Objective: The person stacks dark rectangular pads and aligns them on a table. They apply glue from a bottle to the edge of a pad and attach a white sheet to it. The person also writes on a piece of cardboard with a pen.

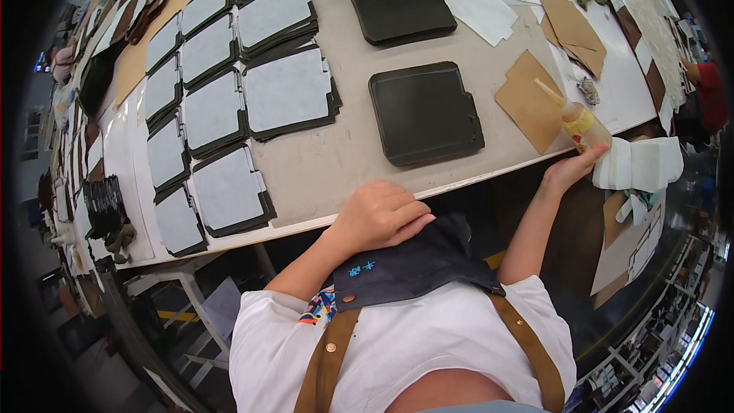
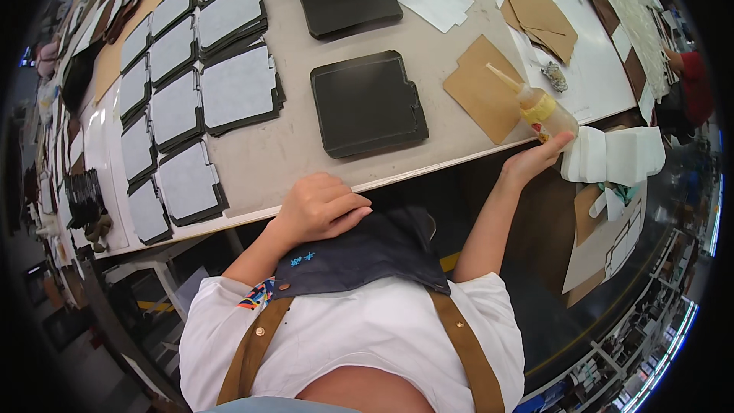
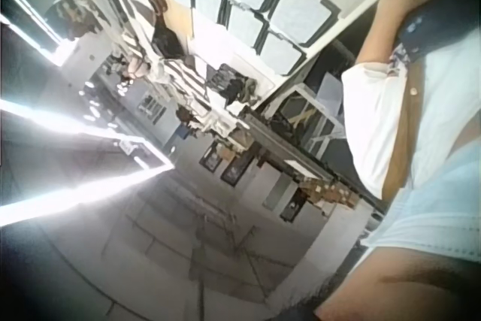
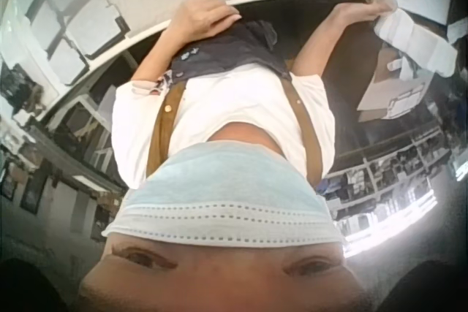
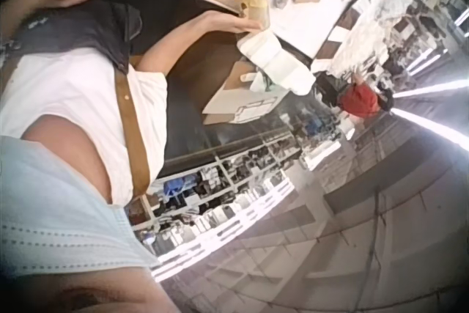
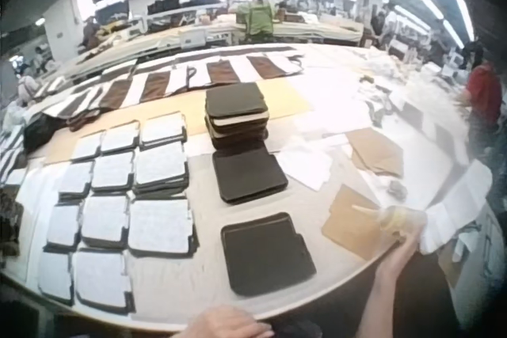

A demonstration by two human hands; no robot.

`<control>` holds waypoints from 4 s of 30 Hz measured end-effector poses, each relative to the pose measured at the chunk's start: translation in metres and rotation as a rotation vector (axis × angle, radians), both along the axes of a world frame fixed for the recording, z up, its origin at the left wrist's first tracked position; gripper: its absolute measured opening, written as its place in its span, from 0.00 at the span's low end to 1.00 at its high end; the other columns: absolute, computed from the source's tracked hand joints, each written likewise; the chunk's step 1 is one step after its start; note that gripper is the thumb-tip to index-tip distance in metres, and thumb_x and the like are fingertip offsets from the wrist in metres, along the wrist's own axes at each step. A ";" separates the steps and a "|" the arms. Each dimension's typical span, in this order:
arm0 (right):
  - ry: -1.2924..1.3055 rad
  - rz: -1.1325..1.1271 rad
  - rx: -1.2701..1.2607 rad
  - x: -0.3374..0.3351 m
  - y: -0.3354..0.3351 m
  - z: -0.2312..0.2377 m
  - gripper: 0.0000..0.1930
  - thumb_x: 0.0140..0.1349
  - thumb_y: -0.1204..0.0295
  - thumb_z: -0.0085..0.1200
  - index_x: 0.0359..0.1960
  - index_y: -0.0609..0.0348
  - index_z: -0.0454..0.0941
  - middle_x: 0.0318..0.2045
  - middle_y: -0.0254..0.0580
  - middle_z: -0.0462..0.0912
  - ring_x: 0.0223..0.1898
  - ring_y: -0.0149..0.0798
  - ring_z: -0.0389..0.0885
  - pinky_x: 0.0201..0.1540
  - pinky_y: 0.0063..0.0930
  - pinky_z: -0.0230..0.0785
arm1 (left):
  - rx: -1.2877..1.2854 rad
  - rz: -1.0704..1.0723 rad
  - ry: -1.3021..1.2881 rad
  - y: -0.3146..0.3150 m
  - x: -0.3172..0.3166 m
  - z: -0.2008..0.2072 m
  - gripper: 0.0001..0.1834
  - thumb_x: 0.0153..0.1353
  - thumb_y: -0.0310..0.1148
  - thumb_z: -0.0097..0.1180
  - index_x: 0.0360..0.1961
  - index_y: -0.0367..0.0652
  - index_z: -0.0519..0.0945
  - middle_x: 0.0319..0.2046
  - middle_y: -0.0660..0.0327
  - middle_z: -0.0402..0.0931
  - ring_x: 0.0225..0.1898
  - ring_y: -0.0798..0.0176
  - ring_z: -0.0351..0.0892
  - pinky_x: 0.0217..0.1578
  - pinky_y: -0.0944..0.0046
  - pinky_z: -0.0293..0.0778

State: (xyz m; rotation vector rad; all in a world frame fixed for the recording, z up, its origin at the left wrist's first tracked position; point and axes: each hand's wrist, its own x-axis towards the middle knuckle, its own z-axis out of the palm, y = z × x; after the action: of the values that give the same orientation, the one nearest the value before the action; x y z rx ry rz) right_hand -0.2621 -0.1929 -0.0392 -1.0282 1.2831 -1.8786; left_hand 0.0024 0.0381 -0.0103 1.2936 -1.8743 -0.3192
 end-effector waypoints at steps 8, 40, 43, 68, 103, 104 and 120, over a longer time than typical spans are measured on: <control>-0.020 -0.091 -0.234 0.017 0.015 0.028 0.34 0.72 0.45 0.39 0.62 0.67 0.64 0.61 0.49 0.67 0.61 0.42 0.68 0.65 0.37 0.59 | 0.019 0.006 -0.017 -0.001 -0.001 0.002 0.05 0.52 0.31 0.67 0.26 0.48 0.82 0.18 0.66 0.74 0.21 0.62 0.74 0.23 0.62 0.68; 0.286 0.566 -0.235 0.128 0.092 0.044 0.41 0.55 0.57 0.70 0.60 0.61 0.55 0.55 0.50 0.67 0.57 0.43 0.69 0.60 0.37 0.64 | 0.006 0.010 -0.001 0.000 0.000 0.001 0.06 0.52 0.32 0.68 0.27 0.47 0.81 0.19 0.65 0.75 0.21 0.62 0.75 0.24 0.62 0.69; 0.262 0.643 -0.322 0.140 0.096 0.039 0.41 0.54 0.57 0.71 0.59 0.60 0.54 0.55 0.52 0.67 0.56 0.43 0.70 0.59 0.37 0.64 | 0.015 0.012 -0.004 0.000 0.000 0.003 0.07 0.54 0.33 0.66 0.25 0.45 0.80 0.19 0.64 0.74 0.22 0.60 0.75 0.25 0.61 0.71; 0.922 -0.325 0.071 -0.027 0.000 -0.011 0.29 0.73 0.58 0.45 0.66 0.68 0.59 0.67 0.59 0.58 0.69 0.49 0.58 0.70 0.39 0.48 | 0.015 0.020 0.038 -0.002 -0.002 0.003 0.06 0.52 0.31 0.68 0.26 0.46 0.81 0.18 0.64 0.73 0.20 0.60 0.73 0.23 0.61 0.68; 1.048 0.705 -0.042 0.132 -0.098 0.063 0.17 0.52 0.63 0.69 0.23 0.62 0.75 0.19 0.47 0.80 0.23 0.45 0.78 0.29 0.36 0.70 | 0.041 0.187 -0.287 -0.227 0.032 0.045 0.15 0.62 0.34 0.56 0.49 0.43 0.79 0.39 0.56 0.77 0.43 0.52 0.77 0.43 0.54 0.75; 1.048 0.705 -0.050 0.131 -0.097 0.063 0.17 0.52 0.63 0.69 0.22 0.62 0.74 0.19 0.47 0.79 0.22 0.45 0.78 0.29 0.36 0.69 | -0.022 0.179 -0.331 -0.230 0.032 0.043 0.15 0.61 0.33 0.57 0.48 0.43 0.79 0.38 0.55 0.77 0.43 0.51 0.77 0.41 0.54 0.75; -0.336 0.442 -0.102 0.053 -0.162 0.127 0.09 0.67 0.64 0.58 0.36 0.56 0.76 0.27 0.28 0.79 0.25 0.20 0.72 0.26 0.15 0.61 | -0.141 0.087 -0.878 -0.248 0.028 0.040 0.16 0.59 0.44 0.61 0.29 0.41 0.84 0.42 0.57 0.78 0.48 0.55 0.73 0.52 0.60 0.66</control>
State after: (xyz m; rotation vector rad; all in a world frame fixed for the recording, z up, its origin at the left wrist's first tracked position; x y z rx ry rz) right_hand -0.2088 -0.3552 0.0878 -0.9083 0.7064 -1.6908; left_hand 0.0300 -0.2099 0.0299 1.5440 -2.4676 0.5102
